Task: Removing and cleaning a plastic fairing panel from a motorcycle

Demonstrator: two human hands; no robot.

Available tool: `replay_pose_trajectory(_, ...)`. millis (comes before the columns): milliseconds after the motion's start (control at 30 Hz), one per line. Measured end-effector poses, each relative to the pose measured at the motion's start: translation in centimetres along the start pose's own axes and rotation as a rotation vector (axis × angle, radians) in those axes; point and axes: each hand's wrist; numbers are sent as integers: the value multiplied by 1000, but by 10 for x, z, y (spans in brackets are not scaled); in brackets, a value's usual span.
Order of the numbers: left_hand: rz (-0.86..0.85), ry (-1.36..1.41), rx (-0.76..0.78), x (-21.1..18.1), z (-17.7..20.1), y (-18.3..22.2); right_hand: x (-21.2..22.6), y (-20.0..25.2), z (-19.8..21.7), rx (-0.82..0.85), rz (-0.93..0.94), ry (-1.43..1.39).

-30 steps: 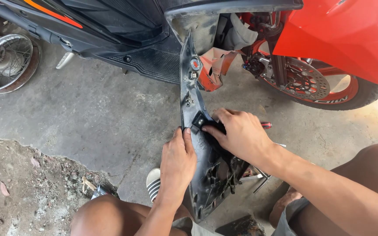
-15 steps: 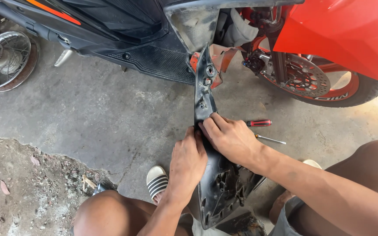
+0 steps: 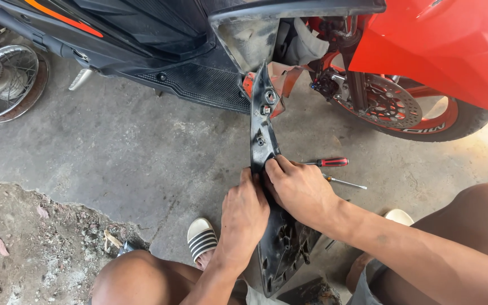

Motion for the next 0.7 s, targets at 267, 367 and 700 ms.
replay_pose_trajectory(267,-86,-36,-119,-6,6,-1,2,-8,2,-146,-178,-127)
replay_pose_trajectory(367,11,41,-86,-12,14,0,-13,-8,1,49,-292,-197)
replay_pose_trajectory(700,24,11,-119,-18,19,4,-51,-15,25,5,-295,-546)
Point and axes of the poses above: each hand's wrist, its own y-axis away from the middle knuckle, its own z-axis out of the back of the hand, x = y × z, and after that the axes turned 9 degrees about z, right-handed
